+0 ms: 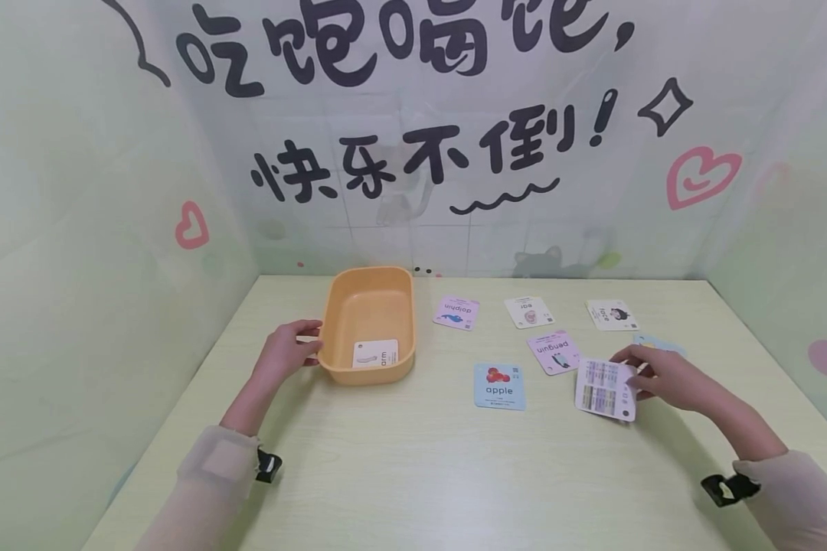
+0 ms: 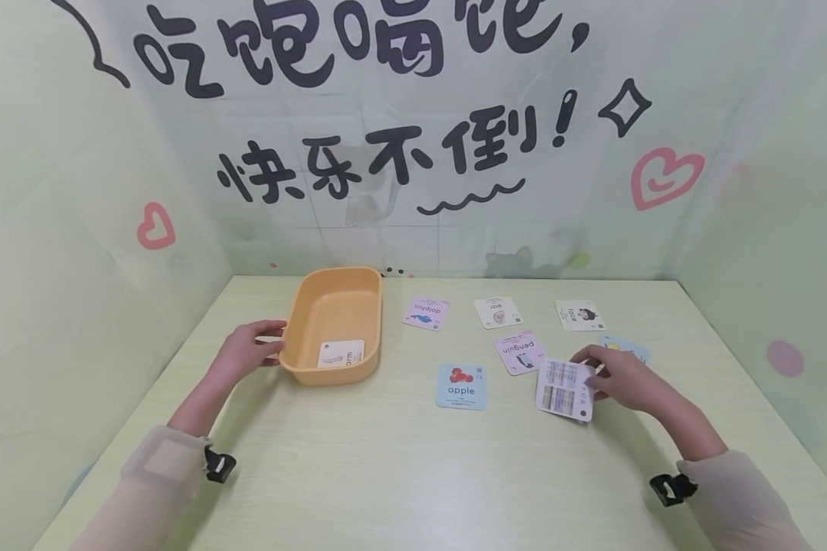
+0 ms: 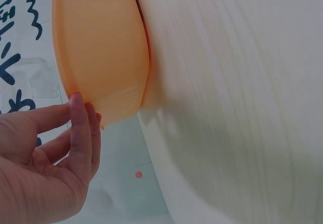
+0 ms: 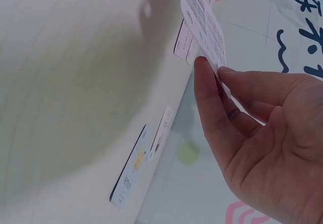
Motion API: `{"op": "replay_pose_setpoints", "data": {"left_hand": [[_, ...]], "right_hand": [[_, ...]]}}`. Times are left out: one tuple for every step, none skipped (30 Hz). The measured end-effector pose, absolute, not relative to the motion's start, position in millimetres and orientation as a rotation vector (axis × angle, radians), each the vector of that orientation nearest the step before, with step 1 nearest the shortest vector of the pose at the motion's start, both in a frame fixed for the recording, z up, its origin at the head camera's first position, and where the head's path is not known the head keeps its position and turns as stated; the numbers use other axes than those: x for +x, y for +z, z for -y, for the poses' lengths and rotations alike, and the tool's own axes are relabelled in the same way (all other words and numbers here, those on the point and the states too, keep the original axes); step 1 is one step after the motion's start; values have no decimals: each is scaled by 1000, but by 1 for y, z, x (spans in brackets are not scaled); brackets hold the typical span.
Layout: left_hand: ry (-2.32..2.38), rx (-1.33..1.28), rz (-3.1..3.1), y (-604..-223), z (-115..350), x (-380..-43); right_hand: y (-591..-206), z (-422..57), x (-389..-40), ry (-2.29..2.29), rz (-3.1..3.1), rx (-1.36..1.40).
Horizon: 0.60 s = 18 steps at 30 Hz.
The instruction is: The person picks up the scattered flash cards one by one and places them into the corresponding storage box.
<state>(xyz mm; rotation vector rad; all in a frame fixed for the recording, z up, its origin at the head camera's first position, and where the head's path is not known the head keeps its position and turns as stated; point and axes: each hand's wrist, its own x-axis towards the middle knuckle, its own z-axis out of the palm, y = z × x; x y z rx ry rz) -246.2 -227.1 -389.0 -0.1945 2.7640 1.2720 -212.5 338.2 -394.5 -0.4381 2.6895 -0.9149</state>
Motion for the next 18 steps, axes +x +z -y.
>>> {"op": "replay_pose_setpoints", "data": {"left_hand": [[1274, -195, -2764, -389, 227, -246], [1278, -195, -2762, -389, 227, -247], [1277, -195, -2763, -390, 227, -247], [1277, -196, -2762, -390, 228, -247], [1279, -196, -2761, -390, 228, -247], [1280, -197, -2761, -390, 228, -247], [1281, -196, -2760, -390, 228, -247], [1282, -195, -2761, -391, 228, -247], [1280, -195, -2763, -391, 228, -247], [1280, -195, -2763, -391, 228, -247], [1280, -194, -2764, -390, 228, -247], [1279, -195, -2764, -390, 228, -247], [1279, -196, -2764, -390, 228, -247], [1279, -197, -2763, -390, 228, -247], [1280, -200, -2763, -390, 227, -247], [1281, -201, -2762, -389, 227, -247], [1282, -203, -2761, -389, 227, -247], [1283, -205, -2760, -389, 227, -246]], "right_hand": [[-394, -338, -213, -920, -2686, -437], [-394, -338, -213, -925, -2683, -438], [-394, -338, -213, -929, -2680, -446], [-394, -338, -214, -934, -2676, -449], [-394, -337, -214, -940, -2672, -449], [-394, -337, -214, -946, -2668, -456], [-394, -337, -214, -951, -2665, -462], [-394, -337, -215, -955, -2663, -468], [-393, -337, -215, -959, -2659, -474], [-393, -337, -215, -964, -2657, -471], [-393, -336, -215, -969, -2655, -470], [-393, -336, -215, -972, -2652, -472], [-393, -335, -216, -977, -2647, -472], [-392, -335, -216, -981, -2643, -475], [-392, -335, -216, -986, -2638, -475], [-392, -335, -217, -991, -2634, -474], [-391, -334, -217, -994, -2630, -475], [-391, -334, -217, -997, -2627, -475]]}}
